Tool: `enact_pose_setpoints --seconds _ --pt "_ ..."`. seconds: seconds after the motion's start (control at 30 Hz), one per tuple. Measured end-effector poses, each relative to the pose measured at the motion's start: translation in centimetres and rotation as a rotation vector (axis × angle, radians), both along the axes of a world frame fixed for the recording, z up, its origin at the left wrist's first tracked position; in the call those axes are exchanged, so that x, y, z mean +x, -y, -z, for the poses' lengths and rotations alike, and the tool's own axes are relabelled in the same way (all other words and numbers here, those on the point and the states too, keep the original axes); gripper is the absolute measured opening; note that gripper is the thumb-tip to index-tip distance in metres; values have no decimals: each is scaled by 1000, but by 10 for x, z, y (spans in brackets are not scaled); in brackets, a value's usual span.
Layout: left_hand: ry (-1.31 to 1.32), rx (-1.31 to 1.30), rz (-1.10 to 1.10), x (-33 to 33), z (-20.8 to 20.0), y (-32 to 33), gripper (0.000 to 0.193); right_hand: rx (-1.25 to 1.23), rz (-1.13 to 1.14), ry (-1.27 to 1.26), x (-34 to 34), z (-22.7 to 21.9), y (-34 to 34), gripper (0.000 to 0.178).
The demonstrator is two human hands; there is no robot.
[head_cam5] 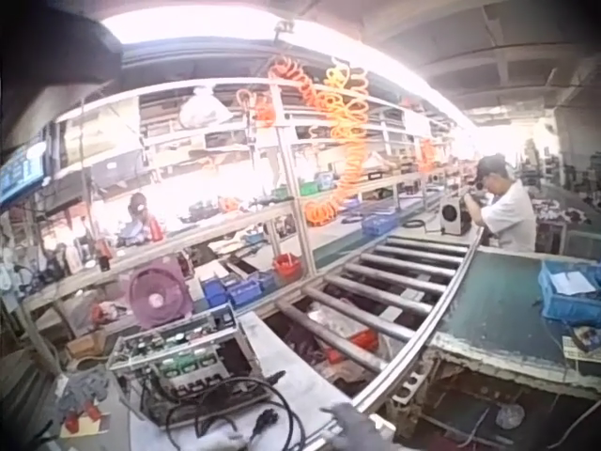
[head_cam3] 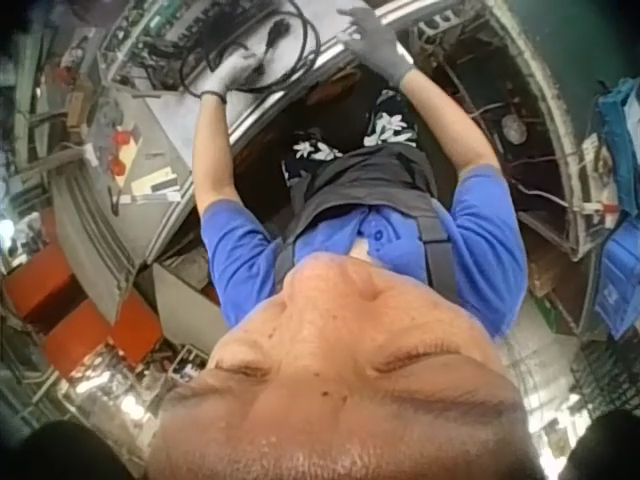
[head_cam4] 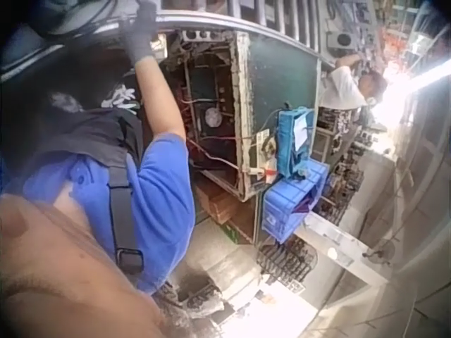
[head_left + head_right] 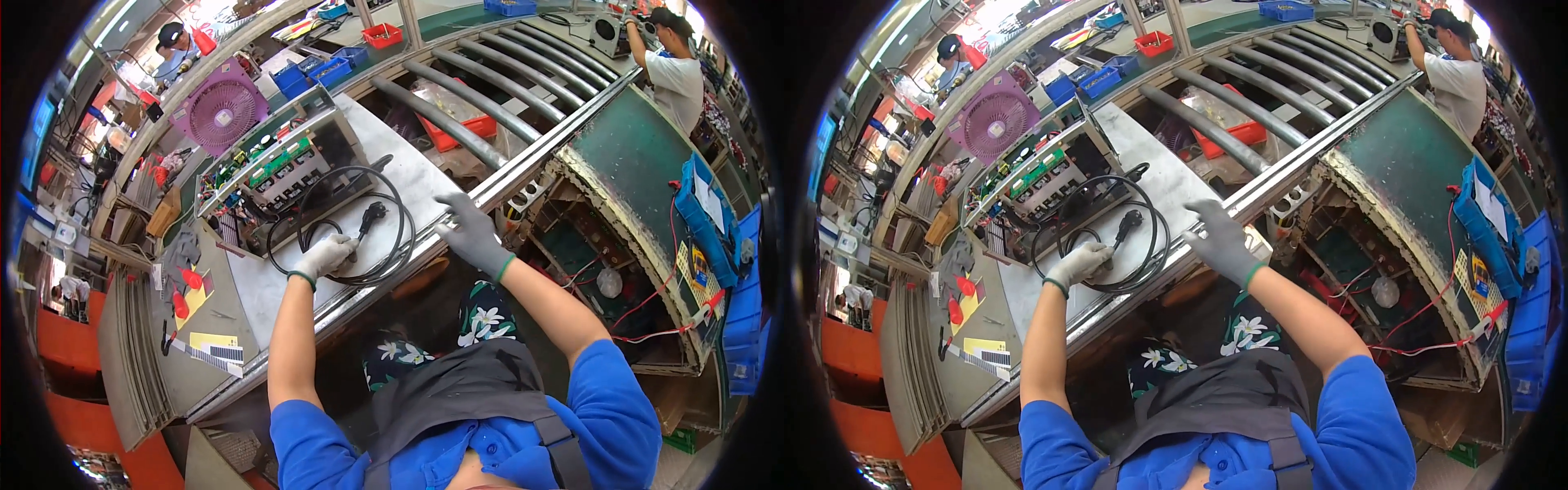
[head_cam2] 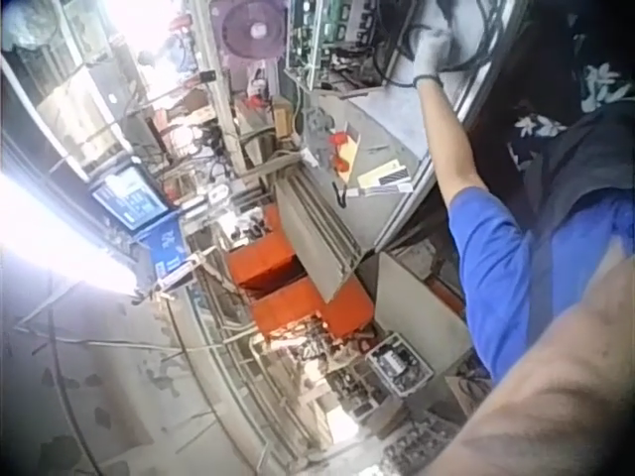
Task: The recorder is assembling an electronic inverter on a conveyor belt, applying thermal paste or sealant to components using a red dispenser and inspecting internal wiring.
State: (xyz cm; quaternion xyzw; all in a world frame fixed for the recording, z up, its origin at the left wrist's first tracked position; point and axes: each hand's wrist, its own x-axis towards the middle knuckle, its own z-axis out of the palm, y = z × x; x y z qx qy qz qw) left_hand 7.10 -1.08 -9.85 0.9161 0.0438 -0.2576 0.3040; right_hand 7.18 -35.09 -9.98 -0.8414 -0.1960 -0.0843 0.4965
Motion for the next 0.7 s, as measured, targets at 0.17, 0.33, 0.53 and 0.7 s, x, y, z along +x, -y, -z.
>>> enact_pose_setpoints --seconds 0.17,0.33,0.53,0.7 --pt "-111 -468 -199 -28 -23 -4 35 -112 -310 426 38 7 -62 63" --pt "-269 -419 -211 -27 -7 -7 34 -379 -359 231 51 40 -83 52" --pt "1419 488 82 18 -88 32 56 -388 -341 224 46 51 -82 53" --pt "1298 869 499 109 -102 72 58 -401 -328 260 43 52 -85 50"
